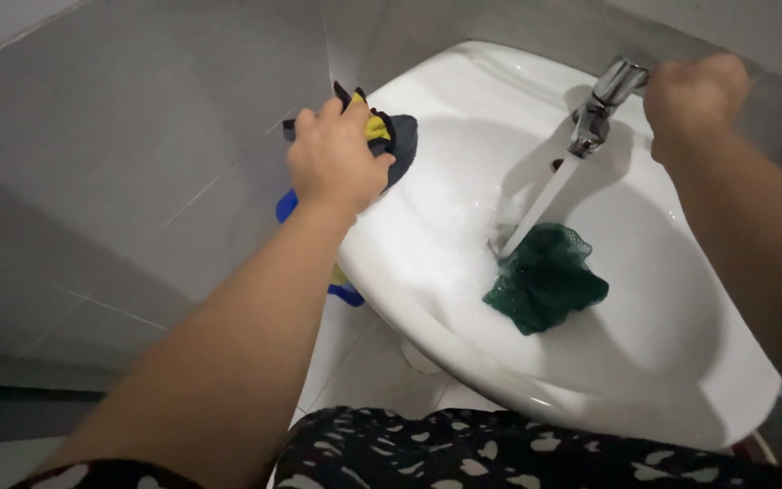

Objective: Washing and rinsing a yellow-lined black cloth and a green mesh cloth in a bathroom sink.

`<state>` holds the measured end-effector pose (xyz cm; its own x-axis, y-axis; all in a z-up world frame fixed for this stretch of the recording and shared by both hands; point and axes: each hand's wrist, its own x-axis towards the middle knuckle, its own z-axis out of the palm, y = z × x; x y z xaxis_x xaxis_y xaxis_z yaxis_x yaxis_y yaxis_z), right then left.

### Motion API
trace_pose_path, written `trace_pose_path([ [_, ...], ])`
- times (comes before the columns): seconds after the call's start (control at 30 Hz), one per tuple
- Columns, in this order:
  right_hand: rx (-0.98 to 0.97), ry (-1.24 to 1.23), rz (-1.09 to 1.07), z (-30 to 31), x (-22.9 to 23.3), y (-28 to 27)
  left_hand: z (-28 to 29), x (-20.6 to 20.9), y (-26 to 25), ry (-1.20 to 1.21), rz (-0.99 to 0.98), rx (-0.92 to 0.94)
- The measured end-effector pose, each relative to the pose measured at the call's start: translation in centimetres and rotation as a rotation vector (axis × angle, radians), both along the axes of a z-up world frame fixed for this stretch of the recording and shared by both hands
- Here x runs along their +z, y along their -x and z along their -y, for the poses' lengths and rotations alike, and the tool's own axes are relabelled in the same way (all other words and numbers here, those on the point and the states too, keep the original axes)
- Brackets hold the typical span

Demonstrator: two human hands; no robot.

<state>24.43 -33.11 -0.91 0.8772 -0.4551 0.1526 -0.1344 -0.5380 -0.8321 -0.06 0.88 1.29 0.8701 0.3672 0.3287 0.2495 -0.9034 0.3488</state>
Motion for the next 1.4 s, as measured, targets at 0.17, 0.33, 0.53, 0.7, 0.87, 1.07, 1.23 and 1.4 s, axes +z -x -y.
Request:
trace_pose_path([
  [0.17, -0.02, 0.019, -0.02, -2.1, 1.7, 2.7, 0.0, -0.3, 0.0, -0.009, 0.016, 0.004],
  [0.33, -0.017, -0.011, -0.012, -3.8, 2.1, 4.2, -0.1, -1.2, -0.3, -0.032, 0.087, -0.003],
  [0.53, 0.089, -0.258, 0.137, -6.2, 2.6, 5.6, -0.2, -1.6, -0.4, -0.068, 0.115, 0.009],
  [0.7, 0.423, -0.222, 0.296, -5.0, -1.4, 3.3, 0.0, -1.2, -0.5, -0.064, 0.054, 0.021],
  [0.87, 0.494, -0.226, 0.296, -4.9, 1.3, 11.5, 0.9, -1.0, 0.7, -0.032, -0.036, 0.038],
  [1.07, 0.374, -0.049, 0.097, 0.0, -0.4, 18.0, 4.7, -0.9, 6.8, -0.03, 0.025, 0.076],
  [1.23, 0.45, -0.018, -0.124, 3.0, -1.7, 22.2, 9.1, -2.0, 12.6, -0.018, 0.205, 0.033],
  [1.4, 0.636, 0.038, -0.267, 3.0, -1.4, 25.8, 15.0, 0.8, 15.8, 0.039, -0.102, -0.118],
])
